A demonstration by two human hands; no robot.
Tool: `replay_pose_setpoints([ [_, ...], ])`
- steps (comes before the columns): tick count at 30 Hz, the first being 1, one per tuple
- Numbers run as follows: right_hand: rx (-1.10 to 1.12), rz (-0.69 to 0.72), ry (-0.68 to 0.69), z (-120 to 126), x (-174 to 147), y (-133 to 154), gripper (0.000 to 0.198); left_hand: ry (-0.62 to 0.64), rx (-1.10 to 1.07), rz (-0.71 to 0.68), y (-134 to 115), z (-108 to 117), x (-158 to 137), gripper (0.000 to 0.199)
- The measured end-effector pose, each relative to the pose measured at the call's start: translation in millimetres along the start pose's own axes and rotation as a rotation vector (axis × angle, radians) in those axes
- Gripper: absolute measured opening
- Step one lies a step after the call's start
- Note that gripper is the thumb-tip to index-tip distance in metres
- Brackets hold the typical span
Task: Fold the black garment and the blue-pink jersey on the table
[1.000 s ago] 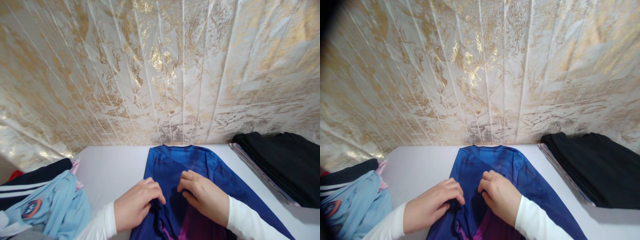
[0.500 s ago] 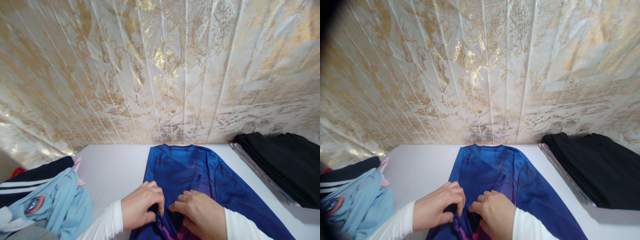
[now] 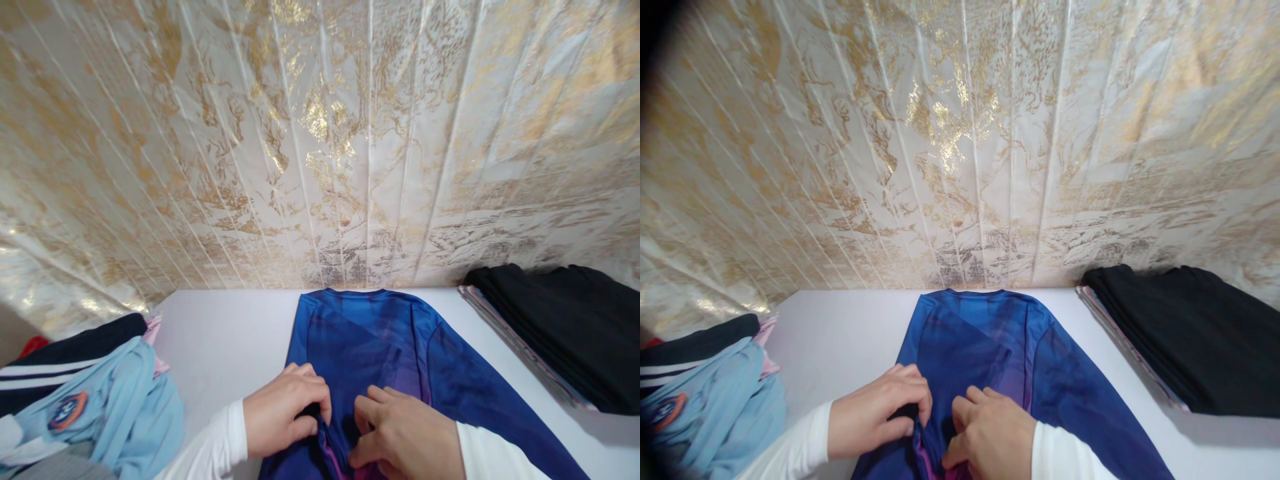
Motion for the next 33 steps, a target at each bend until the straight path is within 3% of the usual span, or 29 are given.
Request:
replay_pose_setpoints([
  [4, -0.059, 0.023, 0.010, -3.2, -1.6, 0.9, 0.031, 0.012, 0.018, 0.007, 1.4, -4.5, -0.5, 0.023],
  [10, -0.078, 0.029, -0.038, -4.2, -1.5, 3.2, 0.021, 0.026, -0.021, -0.037, -2.9, -4.6, -0.3, 0.015],
  [17, -0.131, 0.049, -0.047, -1.0, -4.1, 5.6, 0.016, 0.042, -0.075, -0.040, -3.7, -2.7, 1.7, 0.021],
  [22, -0.198, 0.042, -0.055, -3.1, -4.0, 6.9, 0.033, 0.047, -0.017, -0.028, -5.0, -6.8, 1.4, 0.023],
  [27, -0.215, 0.026, -0.117, -5.0, -1.7, 6.9, 0.017, 0.041, -0.003, -0.037, -5.7, -8.1, 2.0, 0.017],
  [33, -0.195, 0.044, -0.109, -4.6, -2.7, 6.7, 0.016, 0.013, -0.055, -0.011, -3.6, -5.4, 4.6, 0.015],
])
Point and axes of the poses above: each hand's wrist, its own x-axis towards the middle knuckle, its own z-axis out of the back of the hand, y = z × x, the point moved 10 cm from there along x, towards the middle knuckle, and after that the axes turned 11 degrees about z, right-handed, at the moved point
